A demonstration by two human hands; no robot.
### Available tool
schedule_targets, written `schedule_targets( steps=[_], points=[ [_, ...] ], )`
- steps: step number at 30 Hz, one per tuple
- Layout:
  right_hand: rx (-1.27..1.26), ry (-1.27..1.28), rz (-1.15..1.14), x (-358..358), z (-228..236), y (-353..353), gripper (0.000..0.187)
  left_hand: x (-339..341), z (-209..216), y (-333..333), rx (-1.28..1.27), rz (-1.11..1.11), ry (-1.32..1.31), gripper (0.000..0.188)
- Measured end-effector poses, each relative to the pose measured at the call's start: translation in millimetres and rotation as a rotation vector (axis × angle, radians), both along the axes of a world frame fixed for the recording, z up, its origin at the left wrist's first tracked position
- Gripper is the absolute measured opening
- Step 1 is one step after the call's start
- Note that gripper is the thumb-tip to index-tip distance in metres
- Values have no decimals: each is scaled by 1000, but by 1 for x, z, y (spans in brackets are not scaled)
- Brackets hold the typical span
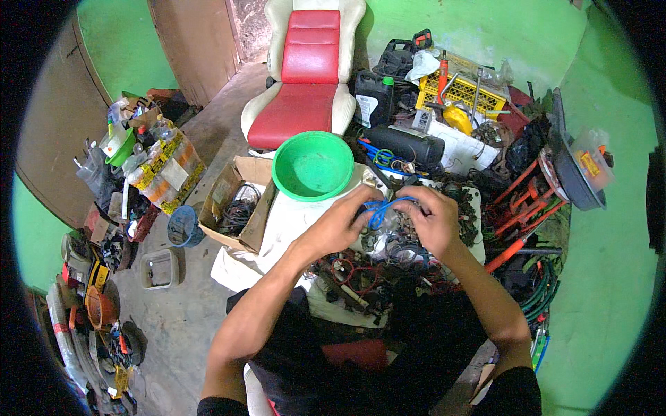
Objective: The person disassembles components of a motorcycle engine by hand, removing a black rubber tube and sorting through various wires and connectors on a white table.
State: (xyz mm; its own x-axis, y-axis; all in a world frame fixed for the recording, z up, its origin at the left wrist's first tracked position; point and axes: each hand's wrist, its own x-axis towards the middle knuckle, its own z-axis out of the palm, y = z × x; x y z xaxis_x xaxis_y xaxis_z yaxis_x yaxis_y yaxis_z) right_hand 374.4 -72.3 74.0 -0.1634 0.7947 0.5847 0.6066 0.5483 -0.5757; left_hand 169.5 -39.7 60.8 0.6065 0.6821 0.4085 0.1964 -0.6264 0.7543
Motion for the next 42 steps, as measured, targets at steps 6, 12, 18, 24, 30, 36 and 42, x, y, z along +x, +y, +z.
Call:
schedule_targets(
  steps=[6, 12, 18, 24, 30, 36, 42],
  points=[
    [-7, -32, 46, 8, -4, 17, 20, 3, 11, -13, -138, -40, -60, 32],
    [-832, 158, 171, -2, -39, 25, 26, 0, 7, -11, -99, 172, -100, 30],
    [-717, -173, 251, -29, -46, -1, 48, -3, -11, 6, -139, 390, -133, 28],
    [-518, -171, 368, -31, -32, -20, 33, 2, -10, 9, 212, 376, -87, 30],
    [-127, -126, 234, -24, -7, -28, 16, 4, -9, 4, 172, 249, 73, 29],
    [136, -34, 57, -13, 13, -10, 14, 3, 6, -9, -132, -9, 39, 37],
    [-175, 119, 42, -12, 5, -4, 12, 7, 11, -21, -492, -19, -113, 43]
  ],
)
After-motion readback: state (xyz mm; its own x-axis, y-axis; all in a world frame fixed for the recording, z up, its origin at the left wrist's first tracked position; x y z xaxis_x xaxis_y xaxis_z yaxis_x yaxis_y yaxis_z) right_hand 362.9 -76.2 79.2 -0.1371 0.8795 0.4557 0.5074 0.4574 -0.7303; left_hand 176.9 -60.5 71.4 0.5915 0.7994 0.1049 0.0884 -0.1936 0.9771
